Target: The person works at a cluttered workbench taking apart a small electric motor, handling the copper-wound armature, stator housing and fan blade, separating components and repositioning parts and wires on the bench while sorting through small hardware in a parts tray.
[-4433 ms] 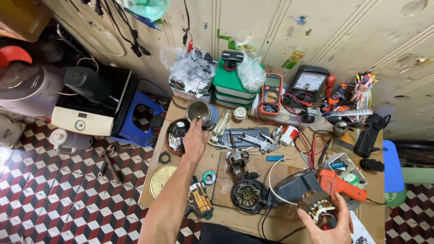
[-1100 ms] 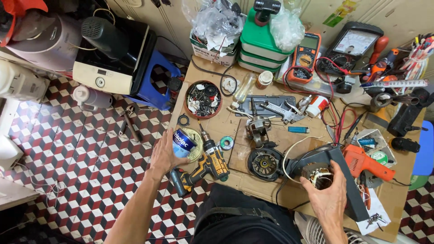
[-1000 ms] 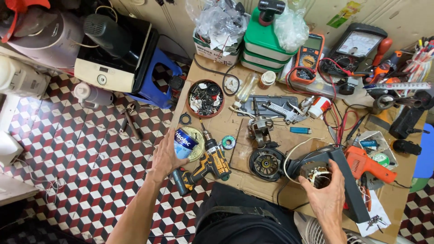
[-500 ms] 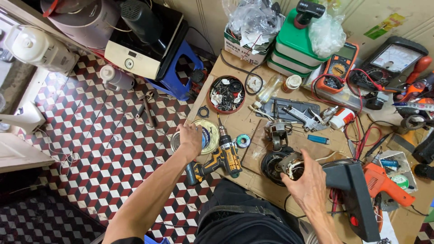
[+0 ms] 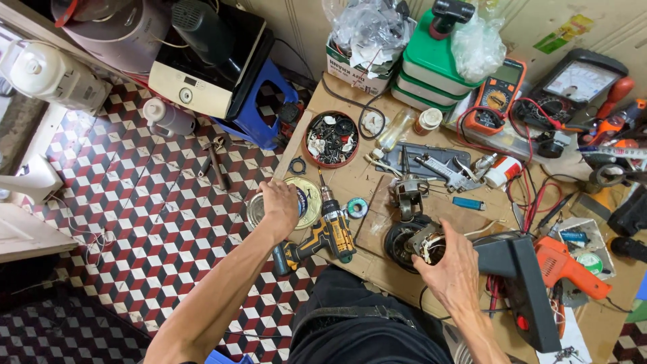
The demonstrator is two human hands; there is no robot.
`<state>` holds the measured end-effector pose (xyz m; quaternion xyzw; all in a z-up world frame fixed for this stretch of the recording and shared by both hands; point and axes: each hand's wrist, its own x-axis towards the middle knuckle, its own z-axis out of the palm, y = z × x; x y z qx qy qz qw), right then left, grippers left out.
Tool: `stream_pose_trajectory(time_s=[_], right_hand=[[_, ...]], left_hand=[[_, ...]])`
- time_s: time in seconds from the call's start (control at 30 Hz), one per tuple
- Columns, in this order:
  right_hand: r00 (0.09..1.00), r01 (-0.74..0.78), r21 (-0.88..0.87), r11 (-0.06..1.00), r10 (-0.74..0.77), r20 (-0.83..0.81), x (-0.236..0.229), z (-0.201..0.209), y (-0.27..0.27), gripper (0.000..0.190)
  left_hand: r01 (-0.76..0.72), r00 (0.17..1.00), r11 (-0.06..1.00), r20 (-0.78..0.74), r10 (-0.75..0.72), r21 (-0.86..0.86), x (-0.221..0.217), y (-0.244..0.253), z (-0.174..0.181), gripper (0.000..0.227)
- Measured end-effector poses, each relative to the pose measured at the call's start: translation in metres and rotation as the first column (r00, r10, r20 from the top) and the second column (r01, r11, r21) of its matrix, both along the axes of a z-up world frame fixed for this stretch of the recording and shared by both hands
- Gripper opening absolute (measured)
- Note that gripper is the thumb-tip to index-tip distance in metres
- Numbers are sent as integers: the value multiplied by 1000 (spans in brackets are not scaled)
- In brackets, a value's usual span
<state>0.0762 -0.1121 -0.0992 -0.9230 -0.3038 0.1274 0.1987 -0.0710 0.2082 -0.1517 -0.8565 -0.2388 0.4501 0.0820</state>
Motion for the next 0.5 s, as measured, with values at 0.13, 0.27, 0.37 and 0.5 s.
stream_pose_trajectory(time_s=[0.13, 0.27, 0.37, 0.5], right_hand=[[999, 41, 19, 999, -41, -2, -1, 9, -1, 95], [993, 117, -7, 993, -117, -7, -6, 10, -15, 94], [987, 159, 44, 986, -158, -29, -12, 17, -28, 93], [968, 246, 43, 968, -243, -58, -14, 17, -46, 94]], left_hand=[[63, 987, 994, 141, -75, 90, -3, 8, -17, 69], [-57, 994, 998, 88, 60, -42, 7, 1, 21, 103], [-87, 994, 994, 54, 91, -73, 16, 5, 52, 117], [-92, 992, 993, 78, 97, -67, 37, 9, 87, 116]])
